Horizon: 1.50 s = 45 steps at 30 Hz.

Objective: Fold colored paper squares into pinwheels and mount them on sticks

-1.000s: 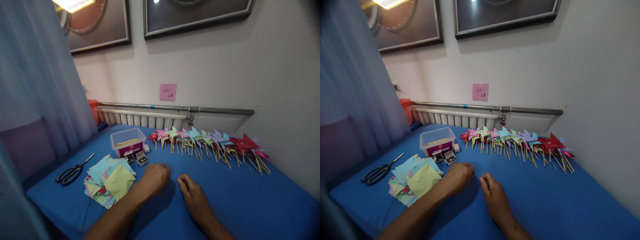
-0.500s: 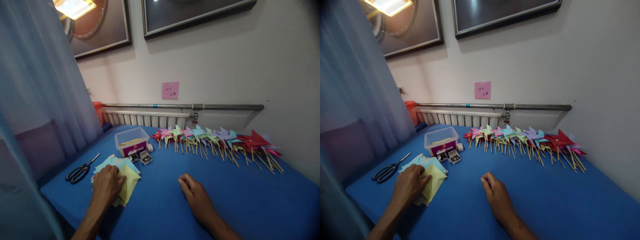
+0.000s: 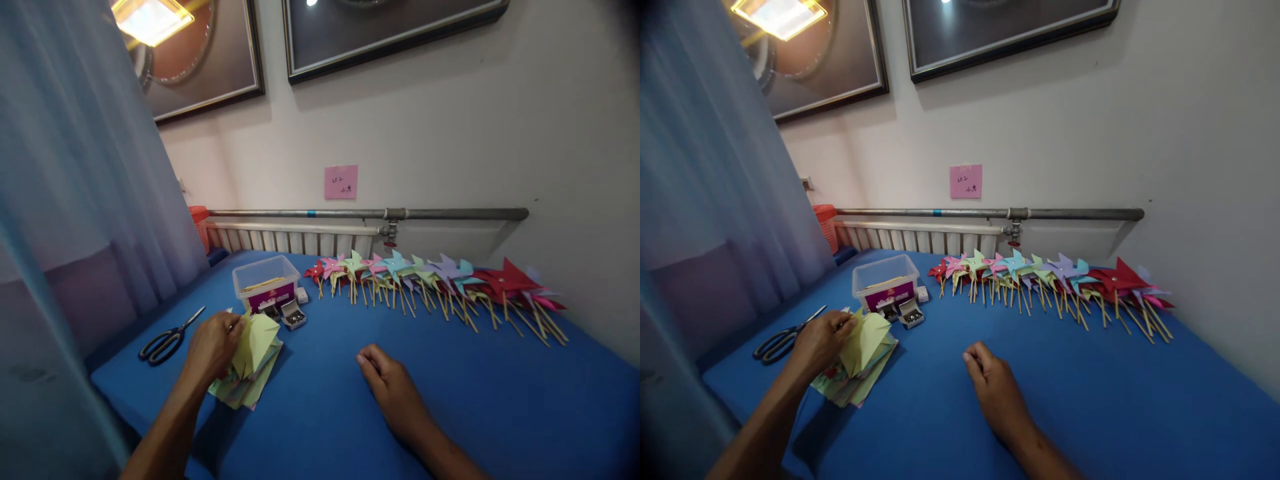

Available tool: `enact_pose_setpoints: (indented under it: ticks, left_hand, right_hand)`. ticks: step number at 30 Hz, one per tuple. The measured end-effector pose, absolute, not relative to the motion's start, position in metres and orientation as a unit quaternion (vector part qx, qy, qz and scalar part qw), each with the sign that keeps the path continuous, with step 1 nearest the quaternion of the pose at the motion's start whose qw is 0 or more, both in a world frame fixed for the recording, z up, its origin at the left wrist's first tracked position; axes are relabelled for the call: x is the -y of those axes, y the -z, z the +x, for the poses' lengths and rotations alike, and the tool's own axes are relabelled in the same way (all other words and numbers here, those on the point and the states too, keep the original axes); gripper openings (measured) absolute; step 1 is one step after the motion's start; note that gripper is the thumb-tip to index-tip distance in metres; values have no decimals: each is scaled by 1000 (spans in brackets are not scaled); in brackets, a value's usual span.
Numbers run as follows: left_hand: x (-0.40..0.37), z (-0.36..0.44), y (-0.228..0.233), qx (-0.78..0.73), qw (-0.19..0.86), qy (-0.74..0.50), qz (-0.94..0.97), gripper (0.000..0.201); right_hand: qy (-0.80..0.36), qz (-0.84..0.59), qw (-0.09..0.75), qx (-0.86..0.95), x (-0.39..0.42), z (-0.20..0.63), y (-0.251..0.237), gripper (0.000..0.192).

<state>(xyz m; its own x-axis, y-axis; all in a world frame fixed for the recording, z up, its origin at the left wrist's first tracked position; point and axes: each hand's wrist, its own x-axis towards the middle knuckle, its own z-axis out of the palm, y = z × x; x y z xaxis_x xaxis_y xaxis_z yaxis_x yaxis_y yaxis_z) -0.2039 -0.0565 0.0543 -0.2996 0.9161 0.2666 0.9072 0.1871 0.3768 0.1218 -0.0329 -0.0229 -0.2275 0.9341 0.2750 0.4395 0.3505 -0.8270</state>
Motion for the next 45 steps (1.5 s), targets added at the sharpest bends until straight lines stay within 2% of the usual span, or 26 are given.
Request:
enact_pose_setpoints:
  ticks: [6,9,11,13,17,21,25,29,34,45]
  left_hand:
    - [38,-208,-65,-714,35,-419,561,35]
    - [37,-202,-76,-693,89,-507,505,38]
    - [37,-189,-82,-648,170,-565,482,40]
    - [33,-167,-83,-584,301,-596,462,41]
    - [11,-106,-71,-464,528,-552,449,37]
    - [-16,-44,-43,-421,613,-534,402,38]
    - [-25,-10,-11,-416,618,-551,374,40]
    - [-20,-4,6,-413,616,-565,362,41]
    - [-16,-8,10,-454,580,-557,385,38]
    - [-25,-14,12,-481,525,-564,418,29]
  right_hand:
    - [-322,-479,397,714,34,122,21,31]
    - [-327,-479,409,705,33,122,20,30]
    - [-337,-479,418,695,32,121,21,32]
    - [-366,-472,430,677,29,120,24,35]
    - [-499,-412,503,574,23,113,21,50]
    - [-635,-295,542,466,19,114,8,71]
    - [-686,-244,567,385,15,124,3,64]
    - [-675,-304,578,343,11,129,16,53]
    - [-650,-365,590,310,11,128,23,52]
    - [-641,-423,540,344,2,124,20,42]
